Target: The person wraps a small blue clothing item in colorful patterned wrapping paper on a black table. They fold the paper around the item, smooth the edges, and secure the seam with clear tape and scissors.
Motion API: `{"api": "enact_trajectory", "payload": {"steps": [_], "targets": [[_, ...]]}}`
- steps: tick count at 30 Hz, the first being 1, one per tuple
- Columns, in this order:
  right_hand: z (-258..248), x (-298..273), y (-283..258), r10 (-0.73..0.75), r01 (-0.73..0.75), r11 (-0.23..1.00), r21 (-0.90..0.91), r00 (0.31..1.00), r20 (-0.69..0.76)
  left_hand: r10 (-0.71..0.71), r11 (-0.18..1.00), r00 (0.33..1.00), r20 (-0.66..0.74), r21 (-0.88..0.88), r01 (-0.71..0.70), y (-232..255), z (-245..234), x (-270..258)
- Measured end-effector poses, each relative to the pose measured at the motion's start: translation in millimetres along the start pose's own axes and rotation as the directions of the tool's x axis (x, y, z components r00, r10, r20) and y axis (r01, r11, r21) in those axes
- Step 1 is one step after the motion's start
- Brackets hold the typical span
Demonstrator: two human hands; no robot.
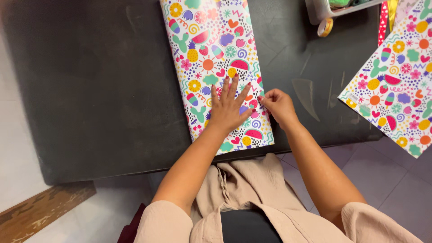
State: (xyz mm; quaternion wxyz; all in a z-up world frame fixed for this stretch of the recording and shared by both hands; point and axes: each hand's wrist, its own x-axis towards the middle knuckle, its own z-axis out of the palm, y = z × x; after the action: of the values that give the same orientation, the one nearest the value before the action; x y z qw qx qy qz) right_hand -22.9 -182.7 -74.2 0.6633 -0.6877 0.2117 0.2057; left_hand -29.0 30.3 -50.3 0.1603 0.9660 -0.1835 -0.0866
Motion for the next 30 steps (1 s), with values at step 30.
{"api": "enact_trajectory", "payload": {"steps": [30], "targets": [[19.2,-54.7,-12.4,-0.651,0.505,0.525,-0.685,0.756,0.058,0.075,0.997,0.994,-0.078,-0.008,-0.076,-4.4,11.2,-5.8]]}}
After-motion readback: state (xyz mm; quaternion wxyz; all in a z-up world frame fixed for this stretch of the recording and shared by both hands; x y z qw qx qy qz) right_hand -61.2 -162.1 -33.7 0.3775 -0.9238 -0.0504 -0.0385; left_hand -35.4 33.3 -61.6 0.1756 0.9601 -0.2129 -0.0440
